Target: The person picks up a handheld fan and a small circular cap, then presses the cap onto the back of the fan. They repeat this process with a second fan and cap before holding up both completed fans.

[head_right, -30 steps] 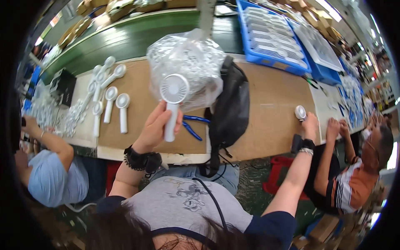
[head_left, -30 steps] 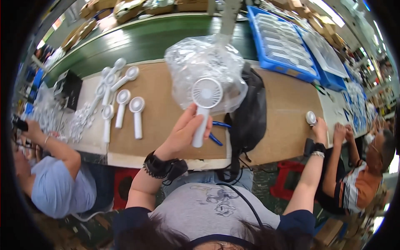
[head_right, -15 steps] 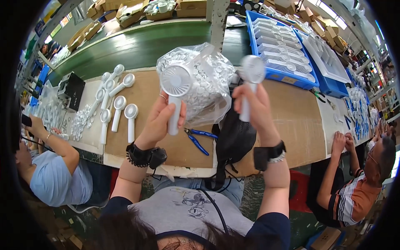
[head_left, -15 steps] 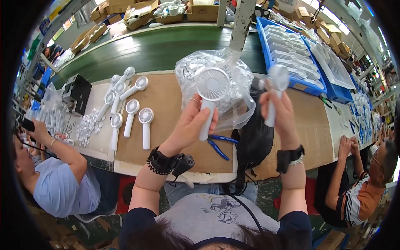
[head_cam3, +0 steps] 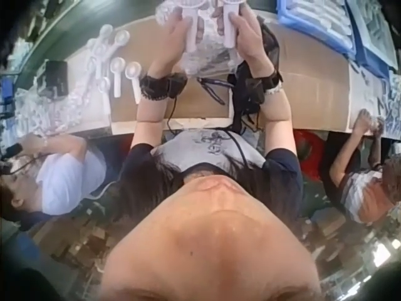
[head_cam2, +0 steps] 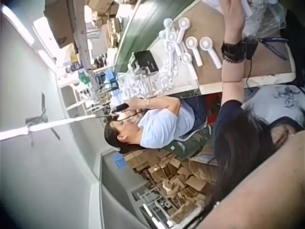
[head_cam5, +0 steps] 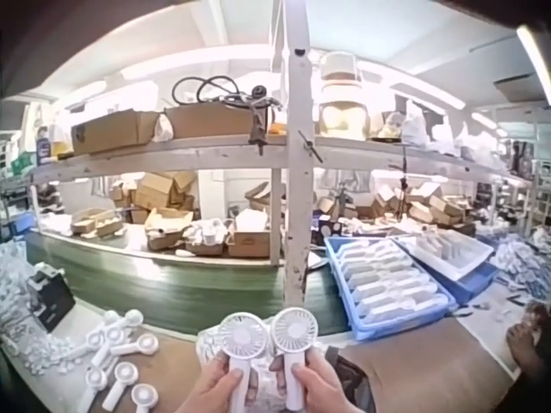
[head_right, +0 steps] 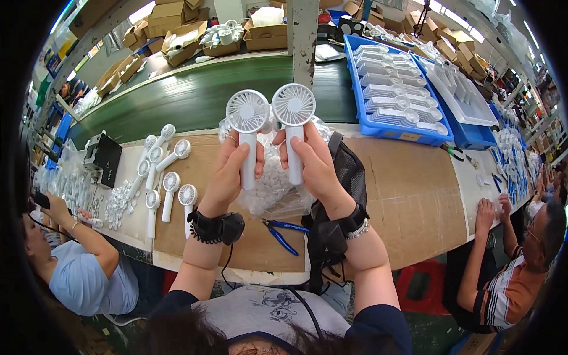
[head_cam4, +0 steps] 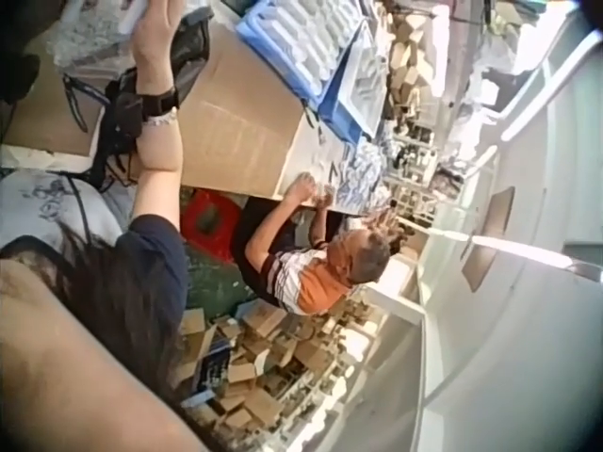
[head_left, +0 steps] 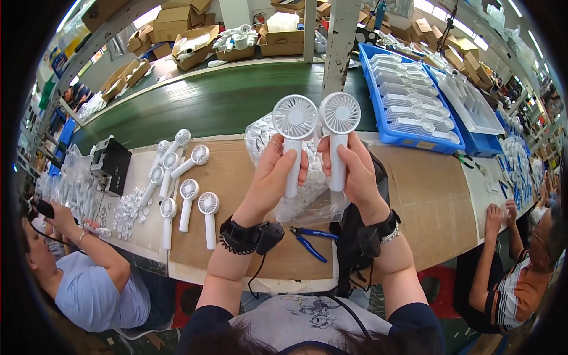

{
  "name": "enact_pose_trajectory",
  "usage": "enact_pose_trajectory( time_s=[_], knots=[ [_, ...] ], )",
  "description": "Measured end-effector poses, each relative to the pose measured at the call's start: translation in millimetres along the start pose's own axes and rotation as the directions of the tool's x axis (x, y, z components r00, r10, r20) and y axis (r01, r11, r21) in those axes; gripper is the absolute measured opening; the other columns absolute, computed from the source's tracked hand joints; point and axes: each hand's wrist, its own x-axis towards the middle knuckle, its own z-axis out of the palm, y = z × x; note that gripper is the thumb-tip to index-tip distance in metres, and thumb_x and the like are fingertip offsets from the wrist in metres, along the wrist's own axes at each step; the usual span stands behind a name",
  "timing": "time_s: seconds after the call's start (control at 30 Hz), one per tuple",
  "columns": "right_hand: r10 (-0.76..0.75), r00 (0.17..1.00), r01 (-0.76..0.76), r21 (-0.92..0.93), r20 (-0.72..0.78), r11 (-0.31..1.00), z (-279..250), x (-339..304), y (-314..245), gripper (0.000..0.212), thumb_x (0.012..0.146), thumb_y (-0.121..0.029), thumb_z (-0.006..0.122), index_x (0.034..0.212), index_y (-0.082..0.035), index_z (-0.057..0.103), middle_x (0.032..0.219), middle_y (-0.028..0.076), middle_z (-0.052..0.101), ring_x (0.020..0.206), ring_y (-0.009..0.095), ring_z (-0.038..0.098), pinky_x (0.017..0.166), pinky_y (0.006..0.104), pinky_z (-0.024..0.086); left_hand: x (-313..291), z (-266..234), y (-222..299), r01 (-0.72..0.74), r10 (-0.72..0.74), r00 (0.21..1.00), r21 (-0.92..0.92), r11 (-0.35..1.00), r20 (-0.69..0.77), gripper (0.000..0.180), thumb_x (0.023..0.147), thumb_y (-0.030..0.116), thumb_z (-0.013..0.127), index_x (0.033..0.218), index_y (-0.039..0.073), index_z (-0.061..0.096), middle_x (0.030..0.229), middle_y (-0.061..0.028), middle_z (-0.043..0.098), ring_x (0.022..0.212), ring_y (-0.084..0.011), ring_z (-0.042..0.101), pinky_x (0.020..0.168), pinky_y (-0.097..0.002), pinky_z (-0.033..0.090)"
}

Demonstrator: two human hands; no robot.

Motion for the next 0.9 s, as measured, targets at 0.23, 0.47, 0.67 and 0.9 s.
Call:
enact_pose_trajectory(
  time_s=[0.23,0.47,0.67,0.9],
  knots=[
    [-0.035,0.999,0.034,-0.03,-0.003,0.999,-8.5,-0.5,3.2,0.037,0.086,-0.014,0.038,0.119,0.002,0.033,0.095,0.013,0.051,0.067,0.011,0.048,0.058,0.0233,0.042,8.0,1.6,-11.1,-0.005,0.005,1.0,0.026,1.0,0.001,0.032,0.091,0.013,0.038,0.121,0.005,0.032,0.083,-0.0025,0.051,0.064,-0.0064,0.048,0.057,-0.0206,0.042],
    [-0.006,1.0,0.006,-0.016,-0.028,1.0,-12.2,-0.3,4.6,0.039,0.086,-0.015,0.039,0.12,0.002,0.033,0.096,0.014,0.051,0.067,0.011,0.048,0.057,0.0224,0.042,6.1,0.2,-8.8,0.011,-0.009,0.999,0.04,0.999,-0.05,0.033,0.092,0.013,0.038,0.123,0.005,0.031,0.084,-0.0032,0.05,0.065,-0.0073,0.048,0.058,-0.0209,0.041],
    [-0.044,0.999,0.043,-0.029,-0.015,0.999,-12.0,-4.1,2.1,0.04,0.086,-0.016,0.04,0.12,0.002,0.033,0.097,0.014,0.051,0.067,0.011,0.048,0.057,0.0224,0.042,6.6,0.1,-7.2,-0.055,0.055,0.998,0.021,0.998,-0.011,0.034,0.092,0.013,0.037,0.124,0.005,0.03,0.084,-0.0048,0.051,0.066,-0.0084,0.048,0.058,-0.0217,0.041],
    [-0.044,0.999,0.044,-0.027,-0.005,0.999,-12.4,-5.6,-0.2,0.041,0.086,-0.018,0.041,0.12,0.003,0.033,0.097,0.014,0.051,0.066,0.011,0.048,0.057,0.0225,0.042,3.1,-5.0,-0.5,-0.037,0.037,0.999,0.003,0.999,-0.014,0.037,0.092,0.014,0.037,0.126,0.005,0.028,0.085,-0.0056,0.051,0.065,-0.0088,0.048,0.058,-0.022,0.041]
  ],
)
